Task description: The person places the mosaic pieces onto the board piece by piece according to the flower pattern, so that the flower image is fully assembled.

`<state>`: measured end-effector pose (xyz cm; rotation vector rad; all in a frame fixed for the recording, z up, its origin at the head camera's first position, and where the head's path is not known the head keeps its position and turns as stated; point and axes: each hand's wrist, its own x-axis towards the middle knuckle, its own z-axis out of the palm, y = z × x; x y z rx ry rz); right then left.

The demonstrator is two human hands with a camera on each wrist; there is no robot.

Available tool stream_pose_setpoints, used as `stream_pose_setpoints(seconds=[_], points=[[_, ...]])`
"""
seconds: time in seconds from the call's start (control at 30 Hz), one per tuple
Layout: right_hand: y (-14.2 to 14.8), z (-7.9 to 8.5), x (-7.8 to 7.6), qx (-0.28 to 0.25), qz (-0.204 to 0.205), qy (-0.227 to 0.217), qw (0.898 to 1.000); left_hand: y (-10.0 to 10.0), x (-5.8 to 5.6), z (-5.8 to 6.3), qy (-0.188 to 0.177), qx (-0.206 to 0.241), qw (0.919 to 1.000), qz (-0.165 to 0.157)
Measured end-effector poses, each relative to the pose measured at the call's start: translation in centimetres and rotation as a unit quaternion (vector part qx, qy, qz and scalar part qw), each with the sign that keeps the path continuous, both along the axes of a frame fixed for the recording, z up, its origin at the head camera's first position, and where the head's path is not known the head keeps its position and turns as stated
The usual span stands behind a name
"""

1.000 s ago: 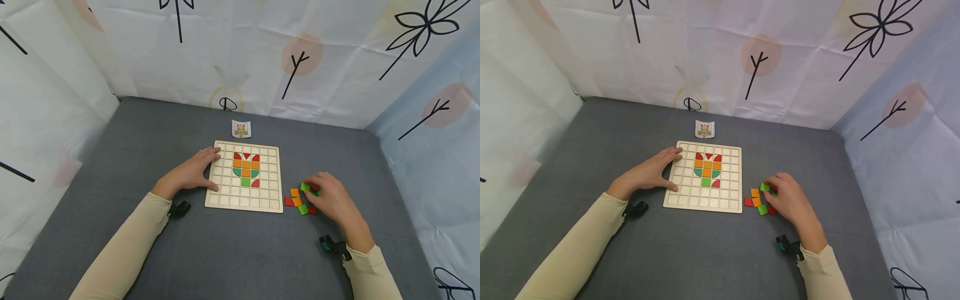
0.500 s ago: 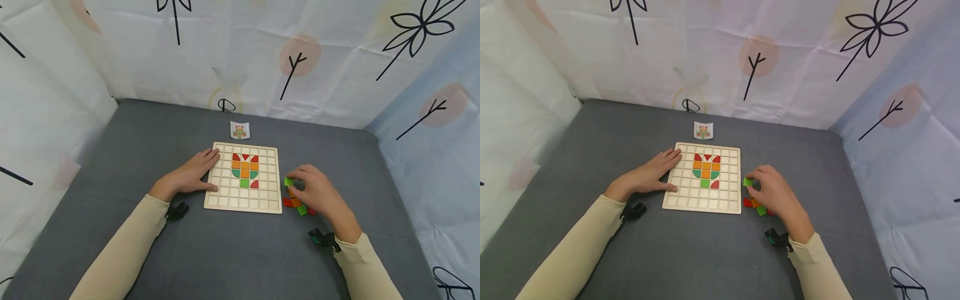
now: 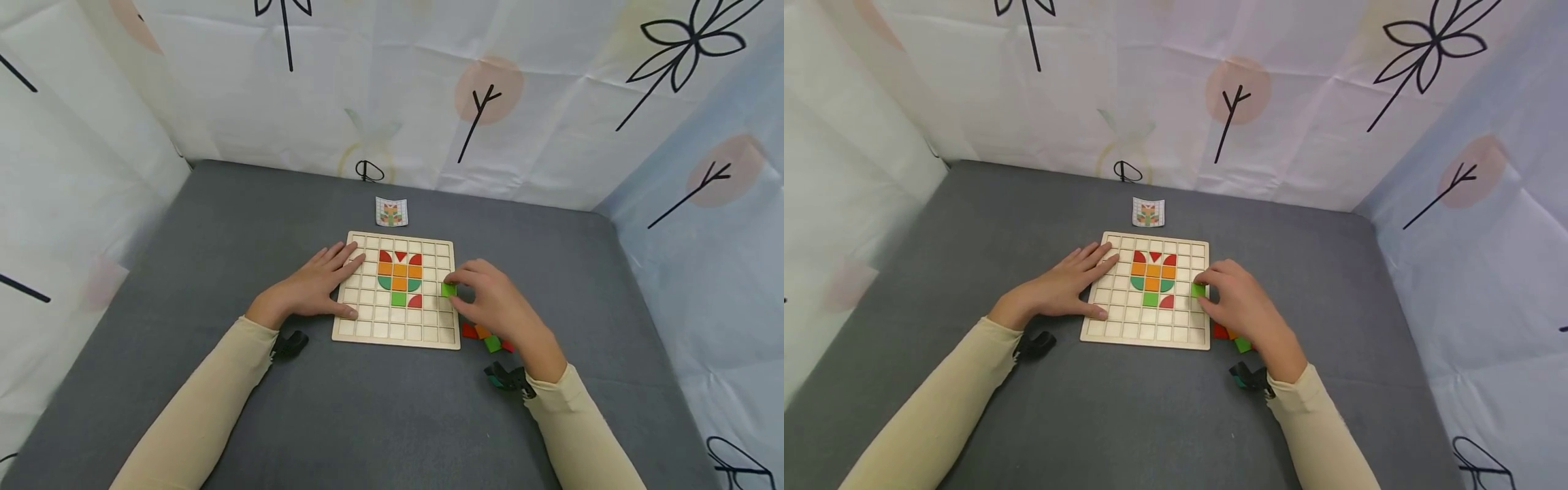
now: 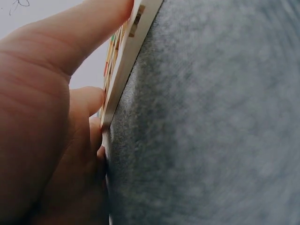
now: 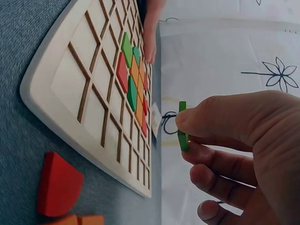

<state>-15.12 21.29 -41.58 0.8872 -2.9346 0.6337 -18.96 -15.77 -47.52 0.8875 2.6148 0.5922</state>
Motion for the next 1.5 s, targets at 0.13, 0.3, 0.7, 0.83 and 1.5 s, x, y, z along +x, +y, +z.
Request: stream_pose_setpoints(seconds=[0.13,0.3,0.7,0.83,1.5], points=[[-0.3,-0.3,0.0,0.007,-0.001,-0.01,1.0,0.2,-0.1,-0.1,-0.008,0.004,1.0,-0.001],[-0.9,-0.7,0.0,0.007,-0.002,-0.013,1.0,0.1,-0.1,0.0,-0.007,0.007,0.9999,-0.003],[-1.8,-2.3,-0.4,0.032,0.019,-0.005,0.999,0.2,-0.2,0.3,-0.013,0.005,0.9999,-0.003],[-1.9,-2.7,-0.4,0.021,0.031,-0.006,0.999,0.1,-0.2,0.0,-0.019,0.02,0.9996,-0.002],[-1.9,-3.0,-0.6,0.007,0.042,-0.012,0.999,0.2,0.0,0.4,-0.02,0.01,0.9997,0.007]])
